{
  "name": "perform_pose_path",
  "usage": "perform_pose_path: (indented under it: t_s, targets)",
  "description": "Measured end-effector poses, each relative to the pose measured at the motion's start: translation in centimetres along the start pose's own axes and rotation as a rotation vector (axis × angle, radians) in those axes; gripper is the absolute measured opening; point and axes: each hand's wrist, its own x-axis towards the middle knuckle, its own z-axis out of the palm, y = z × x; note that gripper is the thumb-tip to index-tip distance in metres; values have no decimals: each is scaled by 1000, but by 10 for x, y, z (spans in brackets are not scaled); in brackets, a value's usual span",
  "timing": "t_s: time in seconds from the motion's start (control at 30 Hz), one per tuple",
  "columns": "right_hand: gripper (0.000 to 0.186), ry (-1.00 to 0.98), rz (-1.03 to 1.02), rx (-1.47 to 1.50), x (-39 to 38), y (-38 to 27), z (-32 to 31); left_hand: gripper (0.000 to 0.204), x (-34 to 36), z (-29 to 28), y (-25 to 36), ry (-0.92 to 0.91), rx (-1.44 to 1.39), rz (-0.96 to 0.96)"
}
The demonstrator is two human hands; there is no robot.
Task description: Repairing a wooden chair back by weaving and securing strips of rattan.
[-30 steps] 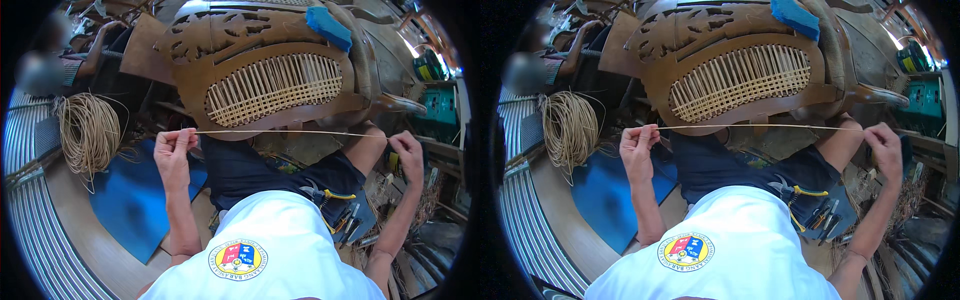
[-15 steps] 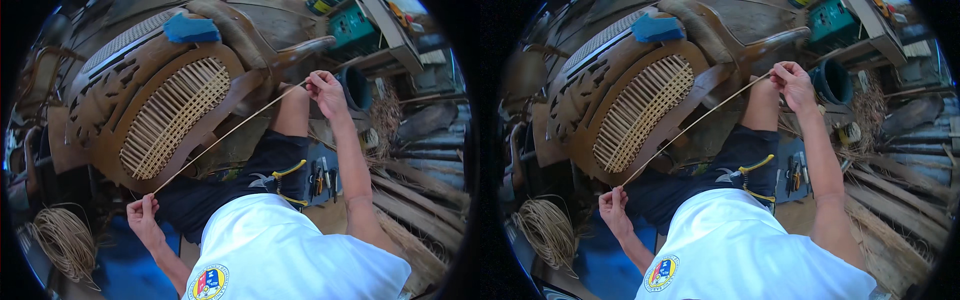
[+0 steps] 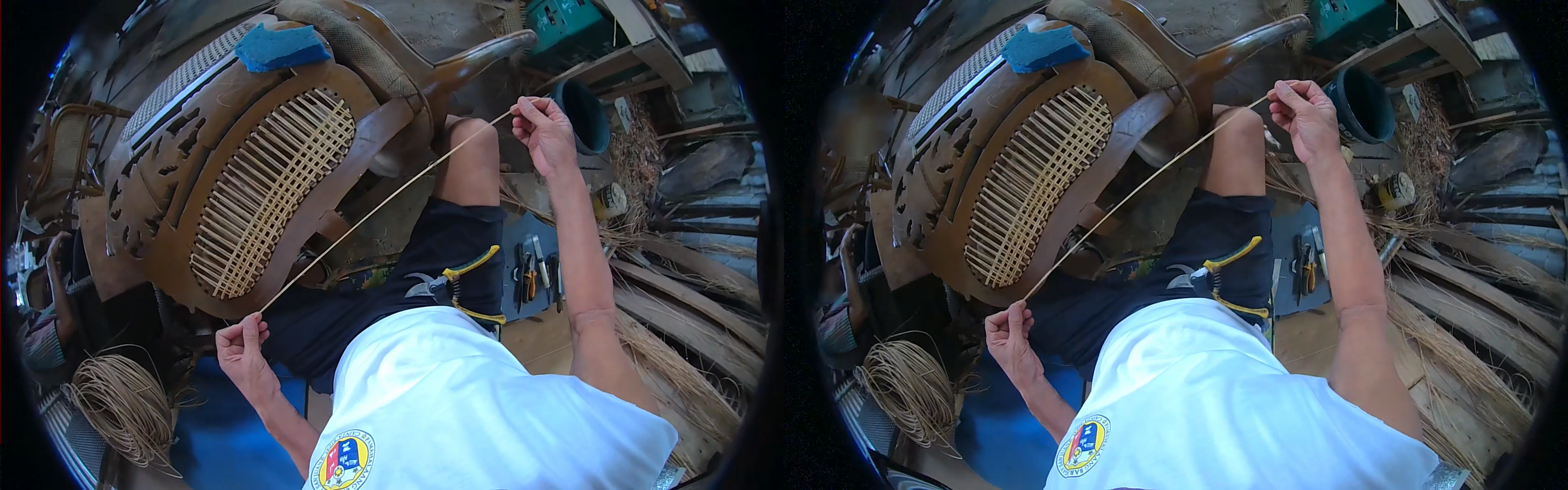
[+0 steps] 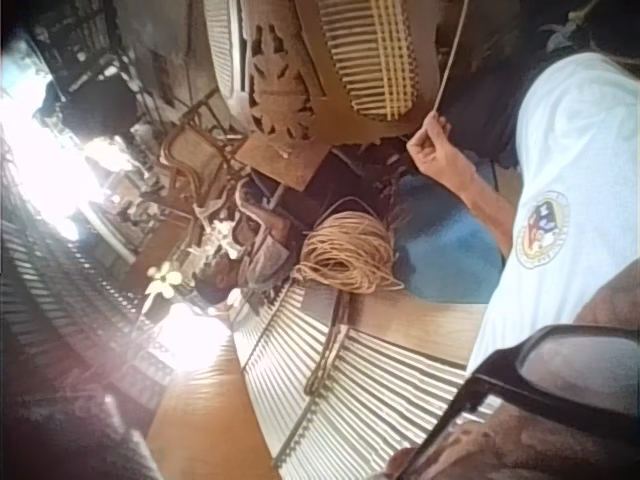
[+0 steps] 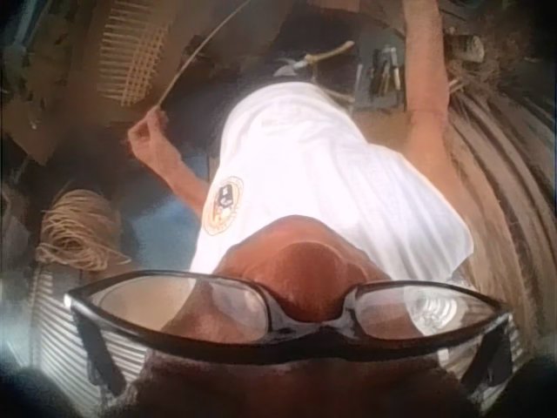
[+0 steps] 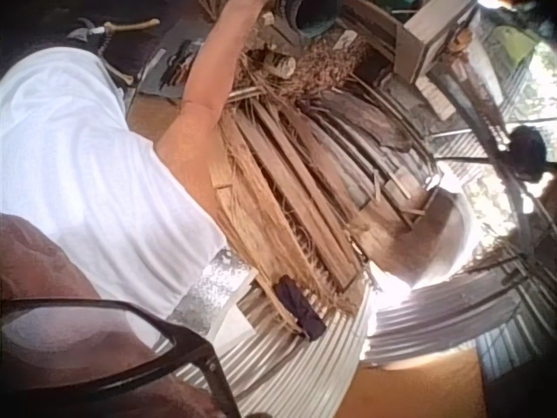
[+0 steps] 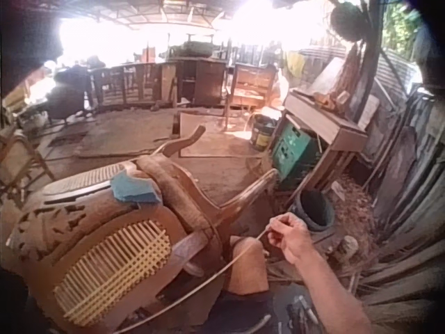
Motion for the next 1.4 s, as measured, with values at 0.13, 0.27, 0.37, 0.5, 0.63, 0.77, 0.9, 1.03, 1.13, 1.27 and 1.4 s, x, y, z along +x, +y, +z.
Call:
perform_pose_path:
  t_s: [0.13,0.27,0.37,0.5,0.63,0.77,0.9,1.03,1.13,1.27,1.4]
  targets:
    - [11,-36,2,52,-4,-1,-10,16,0,4,4,9,-17,-8]
    - [9,-74,-33,124,-2,-2,-26,14,3,15,11,50,24,-53]
    - [7,-96,-83,131,6,-6,-43,12,4,30,20,-5,63,9]
    - [10,54,-139,79,17,-25,-80,10,9,71,27,-125,29,94]
    - [13,165,-218,38,9,-51,-135,9,17,113,32,-271,-49,114]
    - [13,232,-230,-4,-15,-73,-185,10,21,141,35,-365,-37,143]
    - [10,223,-262,21,-39,-72,-224,11,20,160,34,-477,-109,158]
    - [10,340,-218,30,-49,-64,-244,12,21,166,30,-538,-108,168]
    - [31,543,-283,-266,-47,-62,-213,12,20,170,28,-544,-111,145]
    - [55,525,-930,-1467,-67,-47,-101,11,5,209,18,-587,-64,207]
    - [52,-335,-720,-983,-107,8,17,9,-19,268,7,-888,33,322]
